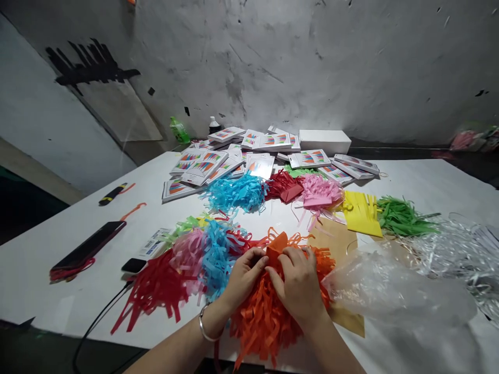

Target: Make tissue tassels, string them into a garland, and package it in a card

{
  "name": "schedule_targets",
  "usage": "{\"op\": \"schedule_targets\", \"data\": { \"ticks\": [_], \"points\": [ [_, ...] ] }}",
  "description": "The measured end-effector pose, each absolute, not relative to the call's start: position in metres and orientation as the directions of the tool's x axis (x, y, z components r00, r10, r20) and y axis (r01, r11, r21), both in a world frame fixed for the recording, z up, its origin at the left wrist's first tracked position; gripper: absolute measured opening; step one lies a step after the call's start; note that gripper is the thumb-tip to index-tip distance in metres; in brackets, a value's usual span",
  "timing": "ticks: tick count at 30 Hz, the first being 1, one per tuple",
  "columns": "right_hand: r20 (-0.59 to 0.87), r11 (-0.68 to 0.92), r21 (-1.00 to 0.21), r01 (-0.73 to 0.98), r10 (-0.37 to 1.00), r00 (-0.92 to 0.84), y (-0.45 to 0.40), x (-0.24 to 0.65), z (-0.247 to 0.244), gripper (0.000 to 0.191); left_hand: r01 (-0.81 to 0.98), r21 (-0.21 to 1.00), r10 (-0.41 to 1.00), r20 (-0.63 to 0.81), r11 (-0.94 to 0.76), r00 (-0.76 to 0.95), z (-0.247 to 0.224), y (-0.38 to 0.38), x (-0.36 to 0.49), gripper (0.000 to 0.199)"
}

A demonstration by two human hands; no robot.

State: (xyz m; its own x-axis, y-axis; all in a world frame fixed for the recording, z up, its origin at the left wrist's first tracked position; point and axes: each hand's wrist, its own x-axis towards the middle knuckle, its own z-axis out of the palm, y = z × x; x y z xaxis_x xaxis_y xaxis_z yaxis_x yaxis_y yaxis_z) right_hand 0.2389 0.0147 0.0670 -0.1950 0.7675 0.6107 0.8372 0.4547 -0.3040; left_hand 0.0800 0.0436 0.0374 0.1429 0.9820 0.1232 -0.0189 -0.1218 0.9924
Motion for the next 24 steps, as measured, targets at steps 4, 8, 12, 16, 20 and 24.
{"op": "schedule_targets", "data": {
  "ticks": [4,8,12,16,20,24],
  "points": [
    [0.585,0.414,-0.315,0.854,0.794,-0.169,0.015,0.237,0.063,0.015,-0.016,0.992,0.978,0.128,-0.128,0.165,0.040,0.042,0.080,0.017],
    [0.632,0.394,-0.261,0.881,0.760,-0.152,0.016,0.238,0.061,0.015,0.073,0.981,0.971,0.162,-0.177,0.175,0.041,0.041,0.078,0.016],
    [0.696,0.405,-0.187,0.895,0.698,-0.170,0.019,0.238,0.064,0.024,0.161,0.946,0.945,0.247,-0.283,0.212,0.043,0.040,0.077,0.015],
    [0.421,0.397,-0.188,0.898,0.859,-0.291,0.030,0.241,0.075,0.036,0.246,0.868,0.887,0.359,-0.432,0.290,0.044,0.042,0.074,0.012],
    [0.266,0.298,-0.194,0.934,0.933,-0.242,0.042,0.249,0.093,0.021,0.450,0.600,0.743,0.606,-0.661,0.284,0.049,0.043,0.073,0.018],
    [0.201,0.234,-0.189,0.954,0.960,-0.196,0.044,0.249,0.105,0.018,0.669,0.294,0.630,0.701,-0.683,0.335,0.062,0.043,0.080,0.019]
  ]
}}
